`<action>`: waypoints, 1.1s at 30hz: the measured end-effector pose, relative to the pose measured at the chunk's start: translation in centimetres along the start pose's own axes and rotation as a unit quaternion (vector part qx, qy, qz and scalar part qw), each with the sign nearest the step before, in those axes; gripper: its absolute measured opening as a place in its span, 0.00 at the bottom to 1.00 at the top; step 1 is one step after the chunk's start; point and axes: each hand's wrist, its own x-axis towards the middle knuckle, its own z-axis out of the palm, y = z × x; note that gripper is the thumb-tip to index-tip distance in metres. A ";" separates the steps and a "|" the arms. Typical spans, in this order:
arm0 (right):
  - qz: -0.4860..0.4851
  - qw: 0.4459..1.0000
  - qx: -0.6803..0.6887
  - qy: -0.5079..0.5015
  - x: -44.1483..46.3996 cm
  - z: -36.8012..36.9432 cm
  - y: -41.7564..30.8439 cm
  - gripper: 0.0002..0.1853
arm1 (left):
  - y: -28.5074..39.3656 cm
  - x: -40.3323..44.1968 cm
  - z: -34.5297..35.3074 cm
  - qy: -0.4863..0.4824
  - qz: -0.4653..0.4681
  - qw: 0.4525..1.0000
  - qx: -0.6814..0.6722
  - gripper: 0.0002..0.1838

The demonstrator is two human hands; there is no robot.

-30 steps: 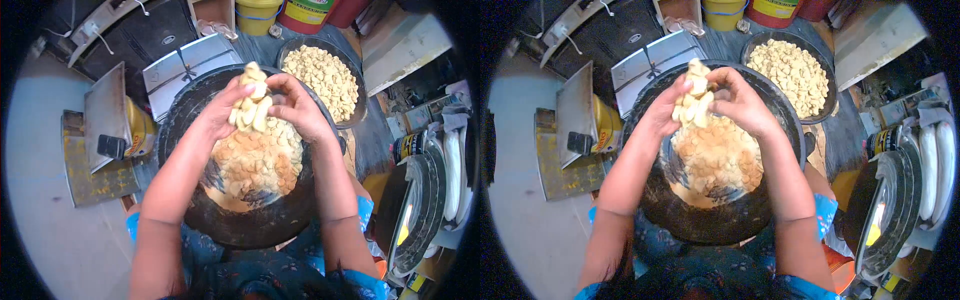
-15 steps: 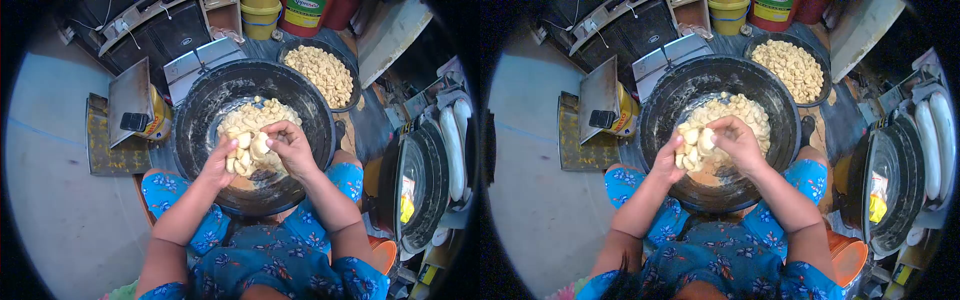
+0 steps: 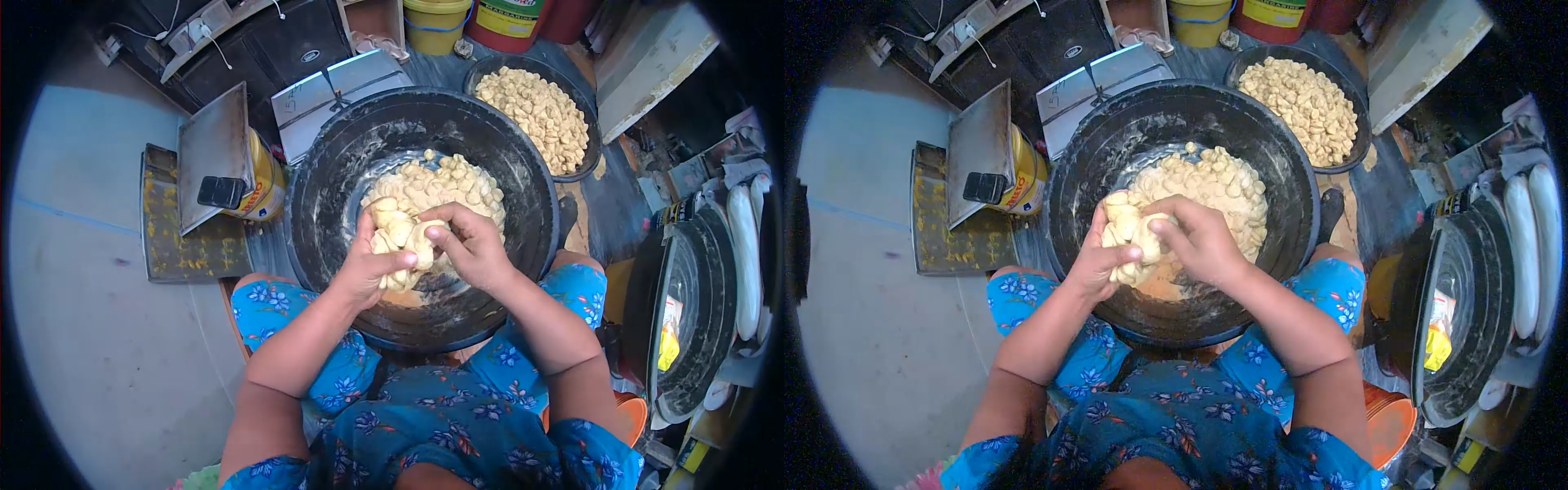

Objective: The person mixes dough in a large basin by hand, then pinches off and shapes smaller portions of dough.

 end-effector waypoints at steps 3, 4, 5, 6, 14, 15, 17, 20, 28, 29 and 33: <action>-0.067 0.995 -0.050 -0.058 0.5 -1.0 0.4 0.11 | -0.2 -0.1 -0.1 0.020 -0.005 1.000 0.015 0.44; -0.112 0.986 -0.109 -0.066 0.6 -0.9 0.0 0.11 | -0.1 -0.2 0.0 0.036 -0.012 0.999 0.003 0.44; -0.156 0.971 -0.166 -0.073 0.7 -0.8 -0.5 0.11 | 0.0 -0.2 0.1 0.050 -0.020 0.998 -0.010 0.45; -0.199 0.951 -0.223 -0.079 0.8 -0.7 -0.6 0.11 | 0.0 -0.2 -0.1 0.050 -0.026 0.998 -0.002 0.44; -0.106 0.991 -0.069 0.039 2.4 -5.9 0.9 0.15 | 1.3 -0.9 -1.0 0.028 -0.042 0.999 -0.001 0.37; -0.163 0.974 -0.158 -0.005 2.3 -5.4 1.1 0.16 | 1.1 -0.9 -1.0 0.033 -0.042 0.998 -0.017 0.36; -0.230 0.951 -0.207 -0.028 1.4 -1.1 -0.1 0.16 | 0.5 -0.8 -1.2 0.040 -0.043 0.997 -0.045 0.35; -0.129 0.980 -0.138 -0.055 0.5 0.4 0.2 0.15 | 0.3 -1.0 -2.0 0.013 -0.066 0.996 -0.062 0.37; -0.275 0.891 -0.358 -0.056 0.7 0.6 -0.1 0.16 | -0.3 -0.8 -2.2 0.007 -0.048 0.999 0.007 0.28; -0.256 0.899 -0.349 -0.073 0.7 0.3 0.5 0.14 | -0.3 -0.8 -2.1 0.017 -0.053 0.998 0.023 0.27; -0.279 0.924 -0.255 -0.051 0.5 -0.9 0.5 0.15 | 0.4 -0.9 -2.6 0.000 -0.063 0.998 0.022 0.23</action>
